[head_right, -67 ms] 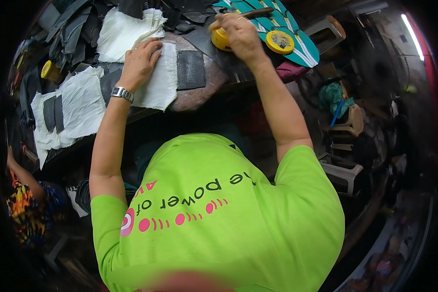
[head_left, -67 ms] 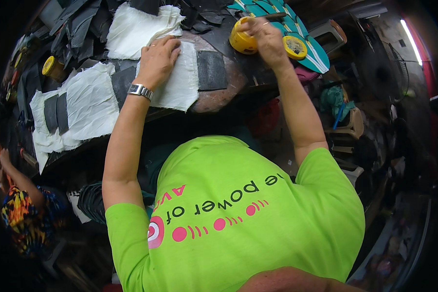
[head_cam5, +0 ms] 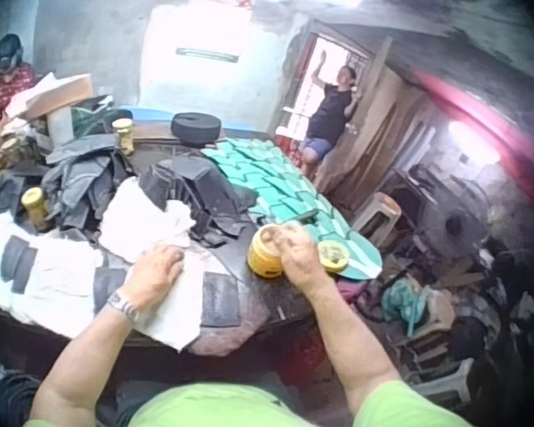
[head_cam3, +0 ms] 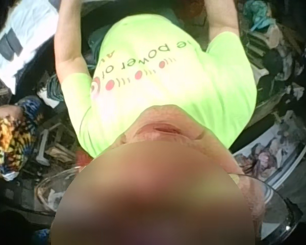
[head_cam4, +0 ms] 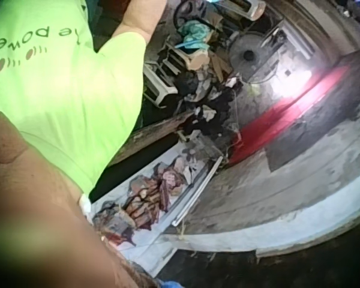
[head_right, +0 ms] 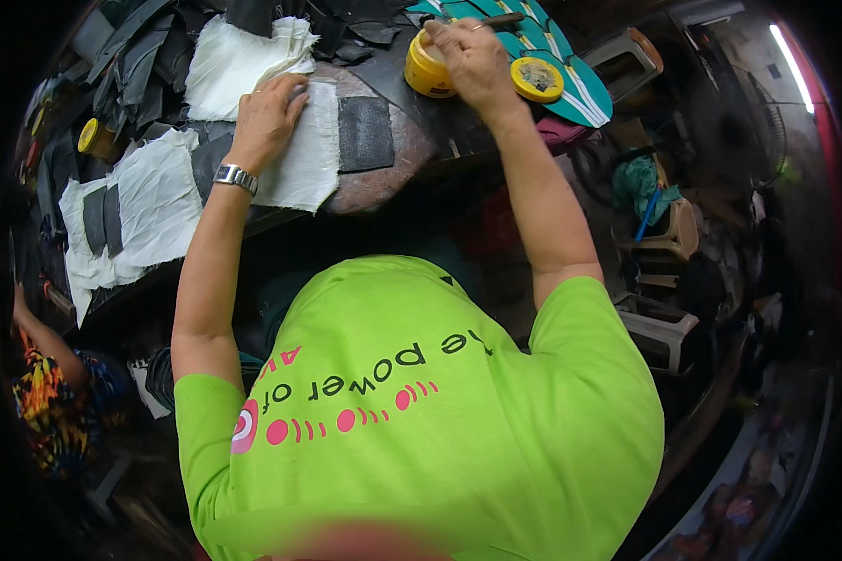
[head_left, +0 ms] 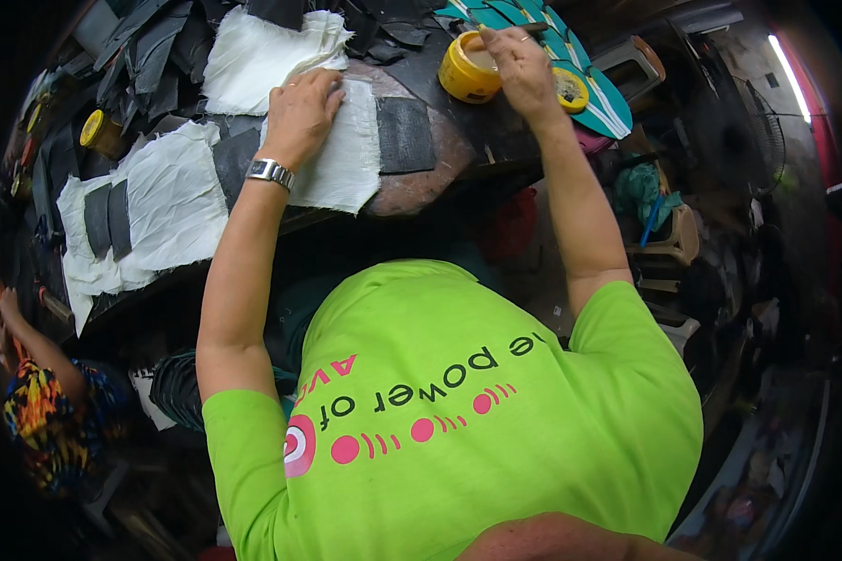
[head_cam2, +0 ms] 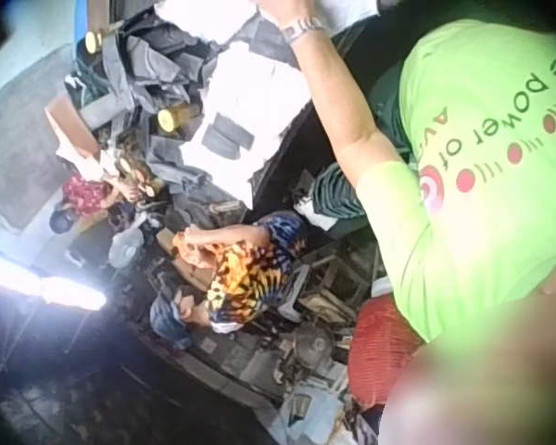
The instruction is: The person repeatedly applies a paste-like substance from a yellow container onto small rectangular fabric pieces laid on a workbench. They spread the substance with their fingers, then place a dark rectangular piece on top and press it down. This cycle repeats across multiple fabric pieces.
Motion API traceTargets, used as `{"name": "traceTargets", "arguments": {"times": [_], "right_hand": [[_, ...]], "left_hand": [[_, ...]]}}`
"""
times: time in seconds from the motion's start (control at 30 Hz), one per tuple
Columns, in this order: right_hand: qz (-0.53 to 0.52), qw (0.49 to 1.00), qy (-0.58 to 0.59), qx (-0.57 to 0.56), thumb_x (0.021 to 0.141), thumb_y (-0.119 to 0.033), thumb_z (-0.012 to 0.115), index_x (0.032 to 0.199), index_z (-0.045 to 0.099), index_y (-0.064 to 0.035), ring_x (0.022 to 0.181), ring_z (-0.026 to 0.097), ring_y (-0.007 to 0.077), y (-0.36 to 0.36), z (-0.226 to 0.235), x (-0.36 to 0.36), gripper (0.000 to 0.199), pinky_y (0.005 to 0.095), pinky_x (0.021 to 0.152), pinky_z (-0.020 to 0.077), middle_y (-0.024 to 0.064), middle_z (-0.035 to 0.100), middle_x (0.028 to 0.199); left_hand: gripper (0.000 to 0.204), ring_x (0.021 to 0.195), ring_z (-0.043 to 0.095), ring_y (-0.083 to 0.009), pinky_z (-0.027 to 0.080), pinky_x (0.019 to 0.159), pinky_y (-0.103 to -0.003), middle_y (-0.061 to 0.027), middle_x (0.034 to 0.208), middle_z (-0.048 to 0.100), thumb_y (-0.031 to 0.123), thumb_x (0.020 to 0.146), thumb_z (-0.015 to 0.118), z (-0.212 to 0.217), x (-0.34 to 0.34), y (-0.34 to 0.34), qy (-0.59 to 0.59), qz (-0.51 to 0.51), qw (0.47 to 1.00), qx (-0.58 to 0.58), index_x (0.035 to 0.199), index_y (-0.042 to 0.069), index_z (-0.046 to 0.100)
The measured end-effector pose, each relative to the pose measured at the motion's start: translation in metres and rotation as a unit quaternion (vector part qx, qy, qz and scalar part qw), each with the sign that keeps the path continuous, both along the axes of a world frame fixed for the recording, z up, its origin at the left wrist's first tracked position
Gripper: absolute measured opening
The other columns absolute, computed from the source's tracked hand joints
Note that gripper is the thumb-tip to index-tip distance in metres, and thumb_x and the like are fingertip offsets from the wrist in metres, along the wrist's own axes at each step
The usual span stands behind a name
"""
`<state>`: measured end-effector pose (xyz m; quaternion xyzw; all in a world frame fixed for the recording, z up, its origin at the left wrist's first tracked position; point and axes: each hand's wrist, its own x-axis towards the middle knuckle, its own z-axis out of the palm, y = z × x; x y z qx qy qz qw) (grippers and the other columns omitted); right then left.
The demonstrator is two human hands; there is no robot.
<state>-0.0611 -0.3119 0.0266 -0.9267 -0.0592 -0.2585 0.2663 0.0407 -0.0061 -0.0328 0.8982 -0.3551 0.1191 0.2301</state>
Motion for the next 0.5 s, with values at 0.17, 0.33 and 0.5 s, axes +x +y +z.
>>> {"name": "traceTargets", "arguments": {"times": [0.17,0.33,0.5], "right_hand": [[-0.16,0.926,0.098,-0.326,0.097,-0.058,0.051,0.113,0.076,-0.0245,0.105,0.064,0.0352,-0.039,-0.006,0.012,0.045,0.0435,0.091,0.0503,0.0135,0.067,0.118],[-0.224,0.956,0.078,-0.176,0.097,-0.061,0.048,0.124,0.071,-0.019,0.103,0.067,0.0333,-0.028,0.011,0.006,0.055,0.0438,0.091,0.0516,0.0177,0.065,0.12],[-0.211,0.885,0.311,-0.275,0.099,-0.068,0.03,0.106,0.072,-0.007,0.091,0.068,0.0383,0.013,0.019,-0.024,0.075,0.0481,0.08,0.0527,0.0201,0.07,0.103]], "left_hand": [[0.024,0.096,0.068,-0.0302,0.05,0.082,-0.04,-0.0115,0.104,0.072,0.026,0.091,0.068,0.007,0.009,-0.013,0.021,0.039,0.999,-0.005,0.107,0.009,0.071],[0.021,0.088,0.07,-0.028,0.052,0.082,-0.038,-0.0105,0.098,0.073,0.027,0.091,0.07,0.006,0.013,-0.016,0.001,0.054,0.993,-0.103,0.101,0.009,0.072],[0.021,0.089,0.071,-0.0266,0.052,0.082,-0.036,-0.0088,0.102,0.074,0.028,0.093,0.067,0.001,0.021,-0.022,0.039,0.081,0.985,-0.144,0.103,0.01,0.072]]}}
